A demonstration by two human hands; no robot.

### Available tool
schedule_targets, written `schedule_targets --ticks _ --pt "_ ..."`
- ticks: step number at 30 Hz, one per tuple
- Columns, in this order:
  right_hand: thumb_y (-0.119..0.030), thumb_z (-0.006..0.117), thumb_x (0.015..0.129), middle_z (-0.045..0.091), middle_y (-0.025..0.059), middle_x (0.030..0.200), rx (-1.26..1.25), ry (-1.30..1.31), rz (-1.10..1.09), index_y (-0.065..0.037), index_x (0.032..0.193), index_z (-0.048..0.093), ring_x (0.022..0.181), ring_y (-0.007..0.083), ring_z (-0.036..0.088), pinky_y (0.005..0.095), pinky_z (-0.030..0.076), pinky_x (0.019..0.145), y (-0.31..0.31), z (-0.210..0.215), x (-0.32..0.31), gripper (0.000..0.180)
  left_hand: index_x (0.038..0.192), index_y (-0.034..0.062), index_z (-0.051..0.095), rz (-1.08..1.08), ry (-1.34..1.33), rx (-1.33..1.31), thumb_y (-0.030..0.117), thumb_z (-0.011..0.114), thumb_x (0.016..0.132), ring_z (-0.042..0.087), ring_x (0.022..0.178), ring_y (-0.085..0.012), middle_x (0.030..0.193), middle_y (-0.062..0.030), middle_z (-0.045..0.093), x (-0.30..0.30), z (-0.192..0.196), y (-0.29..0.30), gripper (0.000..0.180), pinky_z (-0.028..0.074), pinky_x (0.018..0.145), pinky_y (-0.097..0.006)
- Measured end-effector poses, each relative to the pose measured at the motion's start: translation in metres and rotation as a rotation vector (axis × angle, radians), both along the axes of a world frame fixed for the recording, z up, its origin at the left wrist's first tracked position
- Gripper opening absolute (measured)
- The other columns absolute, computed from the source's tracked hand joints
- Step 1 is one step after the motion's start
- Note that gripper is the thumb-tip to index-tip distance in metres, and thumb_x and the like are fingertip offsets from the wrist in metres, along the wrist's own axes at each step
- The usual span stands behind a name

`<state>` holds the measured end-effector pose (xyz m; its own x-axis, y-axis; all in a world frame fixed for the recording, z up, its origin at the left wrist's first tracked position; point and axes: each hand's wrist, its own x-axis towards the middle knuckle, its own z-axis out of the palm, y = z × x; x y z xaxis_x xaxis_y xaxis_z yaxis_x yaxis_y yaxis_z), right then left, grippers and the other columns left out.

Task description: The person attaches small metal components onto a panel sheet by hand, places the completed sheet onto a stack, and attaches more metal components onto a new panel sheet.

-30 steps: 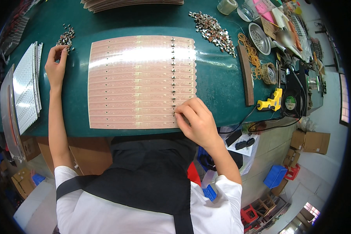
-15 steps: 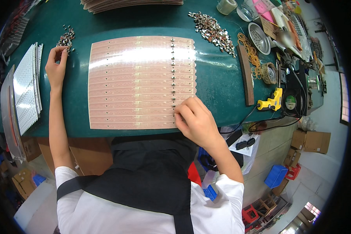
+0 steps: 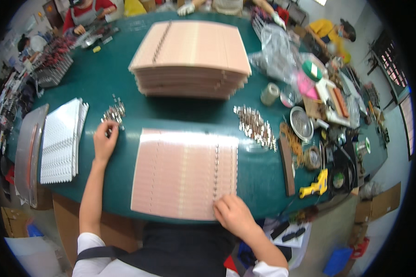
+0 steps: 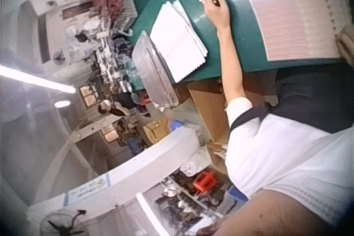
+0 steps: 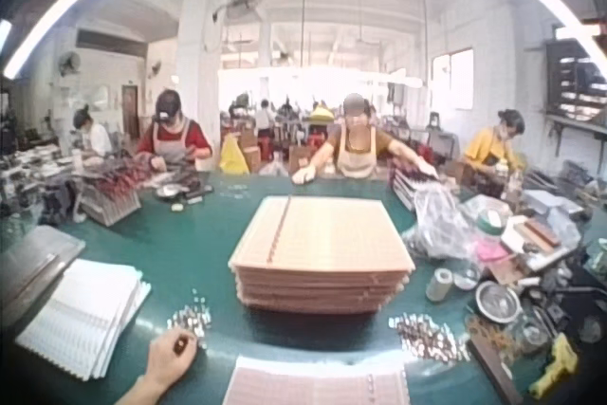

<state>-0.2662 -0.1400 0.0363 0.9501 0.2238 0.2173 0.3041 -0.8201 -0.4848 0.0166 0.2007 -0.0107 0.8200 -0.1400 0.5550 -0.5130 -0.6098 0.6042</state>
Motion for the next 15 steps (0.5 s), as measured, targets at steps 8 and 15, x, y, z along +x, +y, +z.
schedule_targets --ticks 8,15 --pt "-0.005 0.069 0.08 0.055 0.0109 0.083 -0.008 -0.025 0.019 -0.003 0.089 0.061 0.079 0.0294 0.057 0.0389 0.049 0.071 0.002 0.006 -0.001 0.013 0.094 0.0028 0.063 -0.006 0.054 -0.048 0.006 0.064 0.088 0.061 0.066 -0.0173 0.084 -0.0082 0.064 -0.003 0.008 0.0 0.007 0.049 0.059 -0.029" --pt "-0.016 0.076 0.08 0.057 0.0116 0.092 0.11 0.046 -0.072 -0.003 0.096 0.061 0.085 0.0298 0.056 0.0384 0.048 0.076 -0.005 0.011 -0.007 0.026 0.095 0.0026 0.063 -0.01 0.013 -0.044 0.006 0.063 0.088 0.063 0.067 -0.0169 0.085 -0.0086 0.065 0.002 0.008 -0.001 0.007 0.05 0.059 -0.028"
